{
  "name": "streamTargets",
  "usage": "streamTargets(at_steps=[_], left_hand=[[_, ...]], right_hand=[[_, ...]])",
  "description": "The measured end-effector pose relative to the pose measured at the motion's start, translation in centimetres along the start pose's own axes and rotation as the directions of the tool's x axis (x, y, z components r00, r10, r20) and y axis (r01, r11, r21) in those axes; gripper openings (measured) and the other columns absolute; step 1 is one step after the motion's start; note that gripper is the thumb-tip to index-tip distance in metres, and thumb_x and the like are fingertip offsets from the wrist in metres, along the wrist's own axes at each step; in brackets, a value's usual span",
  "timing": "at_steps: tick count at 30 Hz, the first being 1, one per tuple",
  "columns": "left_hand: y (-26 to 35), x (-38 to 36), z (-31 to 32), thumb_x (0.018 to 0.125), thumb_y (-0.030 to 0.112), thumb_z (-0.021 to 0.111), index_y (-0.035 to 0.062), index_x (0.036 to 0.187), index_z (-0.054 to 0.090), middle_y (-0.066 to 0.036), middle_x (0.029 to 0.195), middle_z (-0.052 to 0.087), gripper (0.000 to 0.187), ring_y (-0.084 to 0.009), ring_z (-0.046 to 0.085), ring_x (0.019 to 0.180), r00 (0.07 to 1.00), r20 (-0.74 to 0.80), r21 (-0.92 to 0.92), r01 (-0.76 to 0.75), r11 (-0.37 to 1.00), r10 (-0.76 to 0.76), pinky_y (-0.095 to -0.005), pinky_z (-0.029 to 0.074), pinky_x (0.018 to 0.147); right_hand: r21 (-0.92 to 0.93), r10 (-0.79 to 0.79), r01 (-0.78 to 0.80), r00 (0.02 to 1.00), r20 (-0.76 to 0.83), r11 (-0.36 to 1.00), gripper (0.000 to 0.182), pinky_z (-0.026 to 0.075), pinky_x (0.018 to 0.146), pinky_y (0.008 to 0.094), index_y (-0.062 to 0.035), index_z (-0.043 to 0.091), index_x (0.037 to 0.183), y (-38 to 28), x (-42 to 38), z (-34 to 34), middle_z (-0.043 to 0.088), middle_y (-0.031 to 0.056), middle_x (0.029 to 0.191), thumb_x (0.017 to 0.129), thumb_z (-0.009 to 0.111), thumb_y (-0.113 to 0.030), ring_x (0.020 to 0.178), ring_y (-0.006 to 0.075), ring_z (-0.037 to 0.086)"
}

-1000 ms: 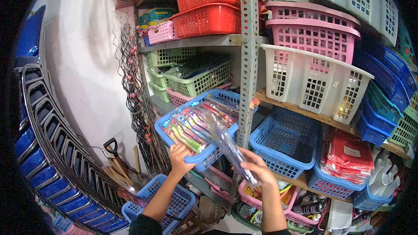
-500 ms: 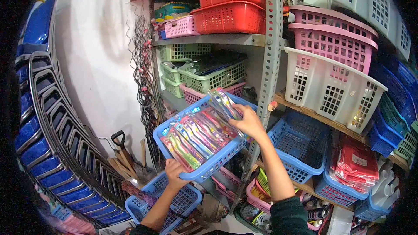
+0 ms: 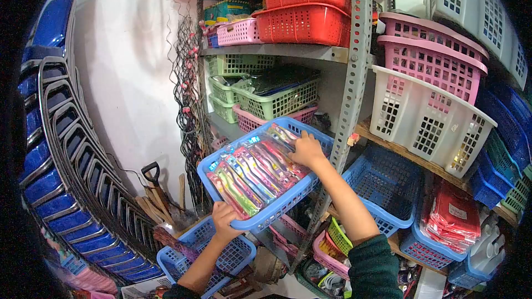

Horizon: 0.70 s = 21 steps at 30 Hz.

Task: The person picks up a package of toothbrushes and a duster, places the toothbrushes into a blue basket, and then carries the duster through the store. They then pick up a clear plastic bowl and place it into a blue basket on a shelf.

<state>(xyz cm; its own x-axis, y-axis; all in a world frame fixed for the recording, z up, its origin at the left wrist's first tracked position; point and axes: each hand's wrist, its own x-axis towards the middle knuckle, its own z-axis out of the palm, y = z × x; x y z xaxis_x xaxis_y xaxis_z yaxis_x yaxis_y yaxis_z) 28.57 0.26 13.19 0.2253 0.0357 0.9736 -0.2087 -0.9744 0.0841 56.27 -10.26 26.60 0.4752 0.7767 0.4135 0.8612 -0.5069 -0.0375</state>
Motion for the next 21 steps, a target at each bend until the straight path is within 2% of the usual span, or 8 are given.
streamTargets(at_steps=[4,7,9,10,12,13,15,21], left_hand=[[0.3,1.0,0.0,0.057,0.026,0.080,0.0121,0.054,0.047,0.000,0.058,0.048,0.036,-0.0189,0.046,0.055,1.000,-0.012,-0.005,-0.010,1.000,0.010,-0.0325,0.033,0.063],[0.2,1.0,0.0,0.057,0.027,0.080,0.0121,0.053,0.047,0.000,0.058,0.049,0.036,-0.0188,0.047,0.056,1.000,-0.012,0.008,-0.013,1.000,0.013,-0.0324,0.034,0.063],[0.2,1.2,0.0,0.055,0.023,0.081,0.0138,0.053,0.049,0.002,0.061,0.054,0.033,-0.0180,0.050,0.057,1.000,0.011,0.002,0.009,1.000,-0.009,-0.0328,0.033,0.064],[0.2,1.3,0.0,0.055,0.023,0.081,0.0138,0.053,0.049,0.002,0.061,0.054,0.033,-0.0180,0.050,0.057,1.000,0.013,0.001,0.008,1.000,-0.008,-0.0328,0.033,0.064],[0.2,1.5,0.0,0.054,0.024,0.081,0.0138,0.053,0.049,0.002,0.059,0.052,0.034,-0.0183,0.049,0.056,1.000,0.013,0.005,0.008,1.000,-0.008,-0.0328,0.033,0.063],[0.3,1.7,0.0,0.054,0.024,0.081,0.0138,0.053,0.049,0.002,0.059,0.052,0.034,-0.0183,0.049,0.056,1.000,0.013,0.005,0.009,1.000,-0.009,-0.0328,0.033,0.063],[0.5,2.0,0.0,0.054,0.025,0.082,0.0136,0.053,0.049,0.002,0.059,0.052,0.034,-0.0185,0.048,0.056,1.000,0.008,-0.004,0.001,1.000,-0.001,-0.0328,0.033,0.063],[0.9,3.0,-0.1,0.056,0.021,0.078,0.0122,0.053,0.049,0.001,0.058,0.049,0.030,-0.0176,0.048,0.056,1.000,0.009,0.025,0.002,1.000,-0.002,-0.0311,0.034,0.063]], right_hand=[[0.017,-0.017,0.016,0.997,0.081,1.000,0.049,0.040,0.098,0.0489,-0.0165,0.068,0.114,0.3,-0.3,-0.1,0.051,0.0195,0.115,0.071,0.068,-0.041,0.110,0.0403,0.049],[-0.095,-0.017,0.034,0.985,0.169,0.995,0.051,0.029,0.106,0.0539,-0.0193,0.065,0.119,-0.7,-0.9,-0.7,0.046,0.0196,0.128,0.077,0.062,-0.047,0.125,0.0413,0.038],[-0.149,-0.193,0.194,0.981,0.023,0.970,0.061,0.017,0.112,0.0554,-0.0223,0.053,0.133,0.3,-0.4,1.5,0.034,0.0178,0.145,0.082,0.053,-0.055,0.138,0.0415,0.021],[-0.148,-0.190,0.192,0.981,0.023,0.970,0.061,0.017,0.112,0.0554,-0.0223,0.053,0.133,0.6,-0.2,2.3,0.034,0.0178,0.145,0.082,0.053,-0.055,0.138,0.0415,0.021],[-0.017,-0.192,0.198,0.964,0.185,0.980,0.067,0.009,0.114,0.0533,-0.0278,0.033,0.145,0.2,-0.2,2.5,0.020,0.0109,0.154,0.087,0.042,-0.060,0.142,0.0392,0.008],[-0.017,-0.192,0.199,0.963,0.187,0.980,0.067,0.009,0.114,0.0533,-0.0278,0.033,0.145,0.1,-0.1,2.4,0.020,0.0109,0.154,0.087,0.042,-0.060,0.142,0.0392,0.008],[0.004,-0.112,0.119,0.924,0.366,0.993,0.072,0.007,0.115,0.0519,-0.0319,0.022,0.148,-0.3,0.0,1.3,0.015,0.0083,0.156,0.087,0.033,-0.068,0.142,0.0394,0.007],[-0.011,-0.042,0.052,0.902,0.431,0.999,0.075,0.001,0.112,0.0604,-0.0371,0.025,0.146,-1.2,-0.1,0.3,0.011,0.0066,0.157,0.082,0.031,-0.076,0.142,0.0418,0.005]])
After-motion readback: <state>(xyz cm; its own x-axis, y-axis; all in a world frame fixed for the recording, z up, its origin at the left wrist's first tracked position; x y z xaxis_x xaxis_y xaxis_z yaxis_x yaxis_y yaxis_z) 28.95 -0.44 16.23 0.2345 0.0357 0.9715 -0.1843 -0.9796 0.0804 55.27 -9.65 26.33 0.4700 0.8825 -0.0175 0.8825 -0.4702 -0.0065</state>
